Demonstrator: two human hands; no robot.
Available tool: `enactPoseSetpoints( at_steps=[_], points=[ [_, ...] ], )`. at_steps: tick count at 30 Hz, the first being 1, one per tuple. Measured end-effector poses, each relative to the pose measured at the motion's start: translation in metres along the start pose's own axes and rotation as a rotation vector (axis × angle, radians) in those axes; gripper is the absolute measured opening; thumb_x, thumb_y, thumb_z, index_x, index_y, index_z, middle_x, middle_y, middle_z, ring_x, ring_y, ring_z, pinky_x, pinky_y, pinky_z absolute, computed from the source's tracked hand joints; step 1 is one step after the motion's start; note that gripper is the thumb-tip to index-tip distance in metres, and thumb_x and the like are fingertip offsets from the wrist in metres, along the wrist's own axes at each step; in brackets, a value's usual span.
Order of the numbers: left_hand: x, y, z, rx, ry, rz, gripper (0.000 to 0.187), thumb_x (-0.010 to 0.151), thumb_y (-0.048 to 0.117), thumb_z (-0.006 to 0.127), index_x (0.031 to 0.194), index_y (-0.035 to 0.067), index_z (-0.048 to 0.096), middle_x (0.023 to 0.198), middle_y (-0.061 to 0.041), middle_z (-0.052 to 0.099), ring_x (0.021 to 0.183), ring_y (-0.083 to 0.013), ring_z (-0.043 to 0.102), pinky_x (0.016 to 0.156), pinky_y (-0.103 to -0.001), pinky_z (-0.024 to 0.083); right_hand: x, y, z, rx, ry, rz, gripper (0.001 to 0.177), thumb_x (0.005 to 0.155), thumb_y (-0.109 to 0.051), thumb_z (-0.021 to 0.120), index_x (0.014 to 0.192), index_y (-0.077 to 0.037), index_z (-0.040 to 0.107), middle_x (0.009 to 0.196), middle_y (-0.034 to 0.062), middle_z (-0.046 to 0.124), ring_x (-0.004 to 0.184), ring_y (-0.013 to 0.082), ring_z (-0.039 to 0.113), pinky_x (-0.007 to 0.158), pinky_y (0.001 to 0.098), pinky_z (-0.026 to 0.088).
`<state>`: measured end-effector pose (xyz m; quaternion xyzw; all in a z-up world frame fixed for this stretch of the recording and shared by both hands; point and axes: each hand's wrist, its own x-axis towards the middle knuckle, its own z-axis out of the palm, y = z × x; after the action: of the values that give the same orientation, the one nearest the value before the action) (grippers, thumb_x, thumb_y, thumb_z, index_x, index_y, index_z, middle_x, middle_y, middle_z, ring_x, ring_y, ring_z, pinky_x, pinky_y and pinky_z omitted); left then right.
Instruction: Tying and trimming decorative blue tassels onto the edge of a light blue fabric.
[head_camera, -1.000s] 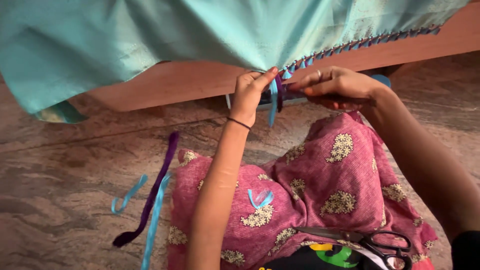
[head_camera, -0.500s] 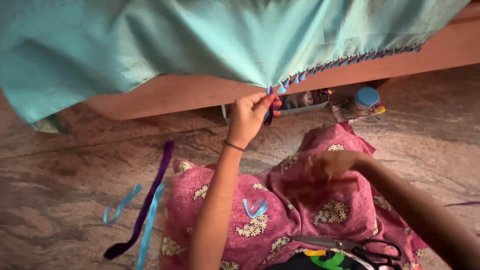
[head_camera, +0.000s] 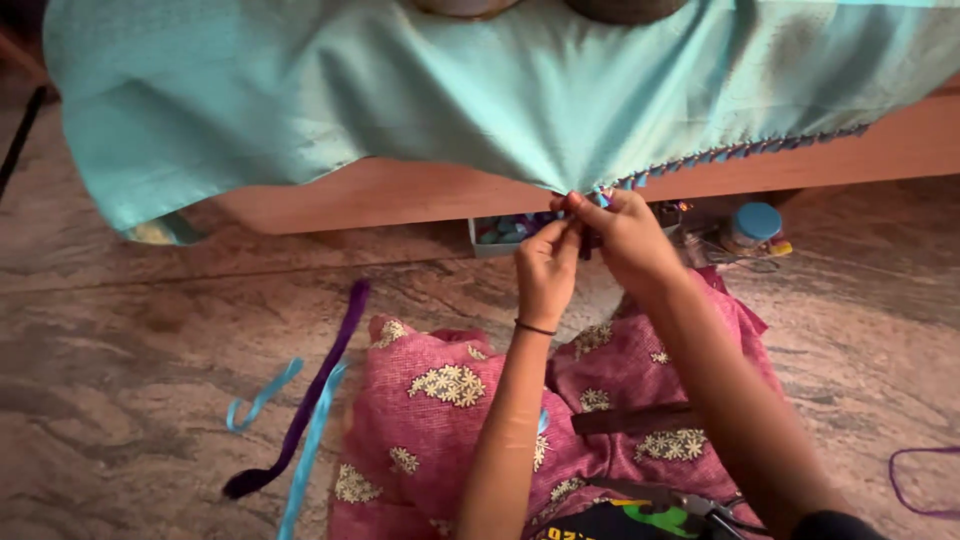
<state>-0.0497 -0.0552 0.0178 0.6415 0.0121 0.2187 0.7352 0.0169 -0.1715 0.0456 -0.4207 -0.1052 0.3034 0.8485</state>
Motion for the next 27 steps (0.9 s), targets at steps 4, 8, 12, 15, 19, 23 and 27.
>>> enactPoseSetpoints(
  at_steps=[4, 8, 12, 15, 19, 23, 27],
  points=[
    [0.011, 0.021, -0.005, -0.027, 0.070, -0.118, 0.022, 0.094, 0.008, 0.062, 0.111, -0.001, 0.072, 0.089, -0.001, 0.075, 0.081, -0.0081, 0.067, 0.075, -0.025, 0.054, -0.014, 0.019, 0.018, -0.522, 0.295, -0.169, 0.022, 0.104, -0.018, 0.063, 0.106, 0.000, 0.075, 0.095, 0.0058, 0.073, 0.084, 0.0120, 0.063, 0.077, 0.0279, 0.051],
    [0.031, 0.011, -0.025, -0.562, -0.030, -0.312, 0.020, 0.089, 0.009, 0.061, 0.105, 0.005, 0.071, 0.099, 0.002, 0.073, 0.093, -0.0089, 0.066, 0.086, -0.025, 0.053, -0.022, 0.036, 0.017, -0.365, 0.206, -0.309, 0.020, 0.108, -0.016, 0.060, 0.108, -0.001, 0.073, 0.102, 0.0002, 0.071, 0.098, 0.0078, 0.061, 0.091, 0.0248, 0.048],
    [0.052, 0.008, -0.032, -0.628, -0.229, -0.380, 0.020, 0.094, 0.016, 0.065, 0.101, 0.001, 0.075, 0.094, -0.003, 0.073, 0.089, -0.0105, 0.064, 0.083, -0.026, 0.050, -0.022, 0.028, 0.016, -0.314, 0.173, -0.255, 0.021, 0.106, -0.016, 0.058, 0.107, -0.002, 0.073, 0.103, -0.0016, 0.073, 0.099, 0.0076, 0.061, 0.092, 0.0245, 0.046],
    [0.059, -0.002, -0.034, -0.513, -0.329, -0.436, 0.021, 0.096, 0.020, 0.070, 0.098, 0.000, 0.076, 0.089, -0.002, 0.073, 0.082, -0.0092, 0.062, 0.078, -0.025, 0.048, -0.021, 0.033, 0.012, -0.311, 0.161, -0.249, 0.019, 0.106, -0.016, 0.059, 0.107, -0.002, 0.072, 0.103, -0.0015, 0.072, 0.099, 0.0079, 0.060, 0.092, 0.0247, 0.045],
    [0.057, -0.037, -0.028, -0.313, -0.270, -0.338, 0.026, 0.101, 0.023, 0.075, 0.092, -0.001, 0.075, 0.083, 0.000, 0.067, 0.076, -0.0085, 0.056, 0.071, -0.025, 0.044, -0.013, 0.045, -0.008, -0.257, 0.168, -0.189, 0.021, 0.108, -0.017, 0.058, 0.106, -0.001, 0.072, 0.102, -0.0007, 0.071, 0.098, 0.0076, 0.058, 0.089, 0.0252, 0.042],
    [0.046, -0.025, -0.021, -0.267, -0.183, -0.268, 0.027, 0.099, 0.023, 0.074, 0.101, -0.004, 0.078, 0.090, 0.000, 0.071, 0.083, -0.0079, 0.060, 0.076, -0.024, 0.048, -0.008, 0.051, -0.014, -0.272, 0.138, -0.246, 0.021, 0.107, -0.016, 0.058, 0.109, -0.001, 0.072, 0.105, -0.0013, 0.071, 0.101, 0.0068, 0.059, 0.093, 0.0244, 0.044],
    [0.035, 0.003, -0.010, -0.162, -0.148, -0.164, 0.030, 0.098, 0.023, 0.072, 0.107, -0.005, 0.078, 0.095, -0.003, 0.076, 0.086, -0.0075, 0.065, 0.080, -0.025, 0.053, -0.010, 0.039, -0.014, -0.317, 0.202, -0.208, 0.022, 0.104, -0.016, 0.058, 0.114, -0.002, 0.072, 0.107, -0.0035, 0.070, 0.102, 0.0058, 0.058, 0.094, 0.0240, 0.044]
  ],
)
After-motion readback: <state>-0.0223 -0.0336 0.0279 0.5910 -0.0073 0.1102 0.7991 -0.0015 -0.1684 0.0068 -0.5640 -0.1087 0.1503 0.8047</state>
